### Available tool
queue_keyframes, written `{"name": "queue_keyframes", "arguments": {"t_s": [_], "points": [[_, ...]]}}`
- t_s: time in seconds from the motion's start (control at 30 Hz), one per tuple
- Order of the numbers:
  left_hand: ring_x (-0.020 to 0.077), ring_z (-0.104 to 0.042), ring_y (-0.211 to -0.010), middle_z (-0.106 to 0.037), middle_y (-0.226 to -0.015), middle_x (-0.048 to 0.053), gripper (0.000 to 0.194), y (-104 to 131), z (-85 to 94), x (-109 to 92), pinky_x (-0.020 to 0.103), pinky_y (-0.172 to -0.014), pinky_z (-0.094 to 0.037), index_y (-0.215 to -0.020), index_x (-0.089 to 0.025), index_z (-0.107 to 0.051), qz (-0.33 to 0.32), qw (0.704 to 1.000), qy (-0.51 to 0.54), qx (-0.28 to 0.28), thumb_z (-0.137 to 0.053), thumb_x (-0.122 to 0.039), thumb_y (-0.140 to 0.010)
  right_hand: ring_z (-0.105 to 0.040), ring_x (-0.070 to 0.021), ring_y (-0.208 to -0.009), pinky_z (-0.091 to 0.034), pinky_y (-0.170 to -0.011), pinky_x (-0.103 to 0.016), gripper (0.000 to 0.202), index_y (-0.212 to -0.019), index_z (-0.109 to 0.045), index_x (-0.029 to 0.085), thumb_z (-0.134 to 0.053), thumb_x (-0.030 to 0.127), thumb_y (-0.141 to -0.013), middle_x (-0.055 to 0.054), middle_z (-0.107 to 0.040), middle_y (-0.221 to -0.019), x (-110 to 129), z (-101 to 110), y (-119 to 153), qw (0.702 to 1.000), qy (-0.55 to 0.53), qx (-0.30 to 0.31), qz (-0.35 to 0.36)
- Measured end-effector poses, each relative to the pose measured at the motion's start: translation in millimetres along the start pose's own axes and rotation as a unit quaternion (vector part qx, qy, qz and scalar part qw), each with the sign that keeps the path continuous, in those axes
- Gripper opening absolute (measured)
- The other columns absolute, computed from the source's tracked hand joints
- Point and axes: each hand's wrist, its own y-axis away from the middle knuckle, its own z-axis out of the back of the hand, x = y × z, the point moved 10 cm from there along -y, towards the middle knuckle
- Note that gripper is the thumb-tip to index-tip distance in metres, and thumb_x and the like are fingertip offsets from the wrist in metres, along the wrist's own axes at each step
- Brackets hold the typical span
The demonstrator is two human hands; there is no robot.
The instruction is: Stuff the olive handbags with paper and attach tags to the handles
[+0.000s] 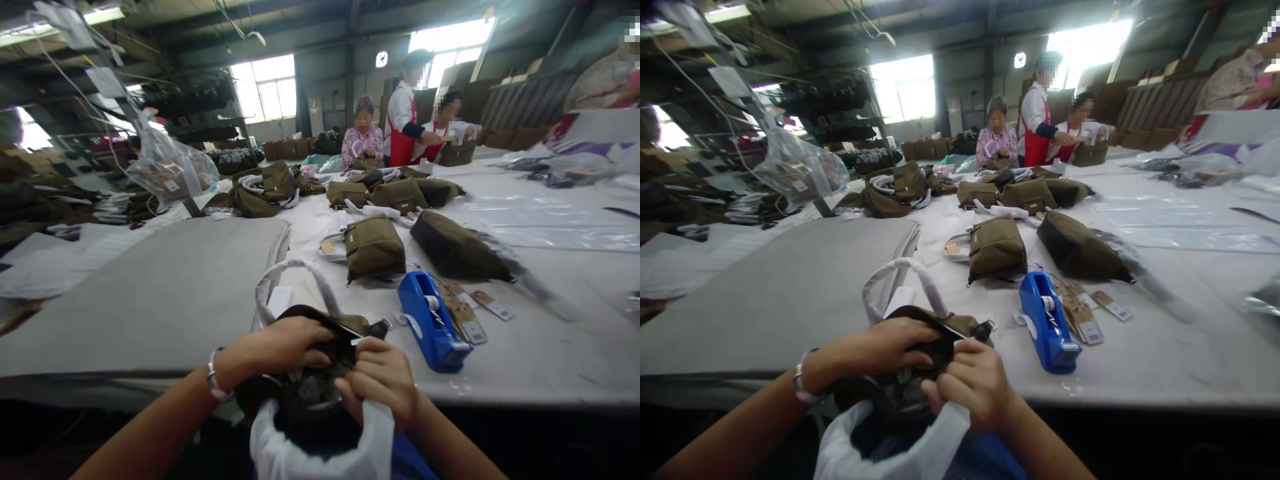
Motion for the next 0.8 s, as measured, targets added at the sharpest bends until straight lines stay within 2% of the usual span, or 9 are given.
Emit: {"name": "queue_keyframes", "arguments": {"t_s": [0.07, 0.13, 0.23, 0.33, 0.43, 0.53, 0.6, 0.7, 0.8], "points": [[0.0240, -0.070, -0.111, -0.075, -0.124, 0.007, 0.032, 24, 33.0, -4, 0.029, -0.095, -0.050, -0.127, -0.023, -0.070, 0.040, 0.999, 0.015, -0.019, -0.058, -0.034, -0.100, -0.036, -0.0079, -0.045, -0.041, -0.060, -0.028, 0.036, -0.059, -0.046, 0.020, -0.061, 0.004, -0.088, 0.007, -0.045, -0.050, -13, 10, -8, 0.999, 0.034, -0.015, -0.026], [0.0210, -0.071, -0.108, -0.076, -0.121, 0.005, 0.037, 47, 49.9, -7, 0.026, -0.094, -0.049, -0.128, -0.024, -0.070, 0.051, 0.996, 0.068, -0.029, -0.048, -0.041, -0.105, -0.039, -0.0075, -0.046, -0.044, -0.062, -0.028, 0.036, -0.060, -0.047, 0.019, -0.062, 0.001, -0.086, 0.007, -0.047, -0.051, -27, 21, -16, 0.996, 0.071, -0.040, -0.033], [0.0236, -0.066, -0.118, -0.070, -0.134, 0.006, 0.046, 68, 49.2, -11, 0.027, -0.100, -0.048, -0.141, -0.026, -0.060, 0.003, 0.990, 0.135, -0.041, -0.052, -0.048, -0.102, -0.042, -0.0075, -0.044, -0.046, -0.061, -0.027, 0.038, -0.059, -0.046, 0.020, -0.064, 0.001, -0.086, 0.007, -0.047, -0.050, -44, 31, -24, 0.987, 0.134, -0.088, -0.023], [0.0272, -0.064, -0.119, -0.066, -0.137, 0.009, 0.066, 66, 42.3, -3, 0.031, -0.100, -0.049, -0.146, -0.025, -0.054, -0.016, 0.991, 0.083, -0.104, -0.074, -0.048, -0.087, -0.044, -0.0086, -0.042, -0.047, -0.059, -0.027, 0.040, -0.059, -0.044, 0.022, -0.066, 0.003, -0.086, 0.008, -0.045, -0.048, -51, 33, -27, 0.974, 0.198, -0.106, -0.021], [0.0210, -0.068, -0.099, -0.073, -0.110, 0.006, 0.033, 57, 46.2, -8, 0.029, -0.089, -0.053, -0.125, -0.022, -0.069, -0.040, 0.977, -0.051, -0.205, -0.069, -0.028, -0.093, -0.049, -0.0103, -0.043, -0.050, -0.061, -0.028, 0.035, -0.062, -0.049, 0.022, -0.063, 0.005, -0.089, 0.007, -0.051, -0.049, -47, 32, -30, 0.982, 0.177, -0.051, -0.030], [0.0187, -0.066, -0.093, -0.073, -0.099, 0.004, 0.020, 58, 57.2, -33, 0.032, -0.094, -0.052, -0.106, -0.019, -0.073, -0.117, 0.920, -0.184, -0.326, -0.055, -0.015, -0.099, -0.067, -0.0176, -0.062, -0.056, -0.067, -0.031, 0.012, -0.079, -0.067, 0.022, -0.070, 0.025, -0.091, -0.001, -0.069, -0.066, -53, 34, -26, 0.988, 0.074, 0.092, -0.102], [0.0192, -0.064, -0.098, -0.073, -0.101, 0.005, 0.018, 64, 58.0, -44, 0.035, -0.101, -0.050, -0.105, -0.018, -0.072, -0.164, 0.881, -0.223, -0.384, -0.055, -0.016, -0.100, -0.075, -0.0260, -0.083, -0.060, -0.072, -0.033, 0.025, -0.098, -0.076, 0.024, -0.079, 0.043, -0.082, -0.008, -0.077, -0.090, -68, 36, -7, 0.950, -0.008, 0.231, -0.211], [0.0189, -0.063, -0.099, -0.073, -0.100, 0.006, 0.016, 69, 49.7, -38, 0.031, -0.096, -0.053, -0.103, -0.018, -0.072, -0.188, 0.865, -0.181, -0.428, -0.057, -0.017, -0.099, -0.071, -0.0350, -0.113, -0.061, -0.093, -0.039, 0.065, -0.129, -0.072, 0.032, -0.090, 0.045, -0.068, -0.014, -0.073, -0.125, -83, 45, 36, 0.834, -0.118, 0.411, -0.348], [0.0183, -0.063, -0.092, -0.072, -0.093, 0.007, 0.014, 71, 33.5, -18, 0.029, -0.089, -0.056, -0.096, -0.017, -0.073, -0.173, 0.869, -0.106, -0.451, -0.060, -0.019, -0.098, -0.068, -0.0337, -0.120, -0.056, -0.100, -0.041, 0.054, -0.130, -0.070, 0.036, -0.083, 0.046, -0.078, -0.012, -0.072, -0.127, -96, 40, 50, 0.745, -0.227, 0.438, -0.449]]}}
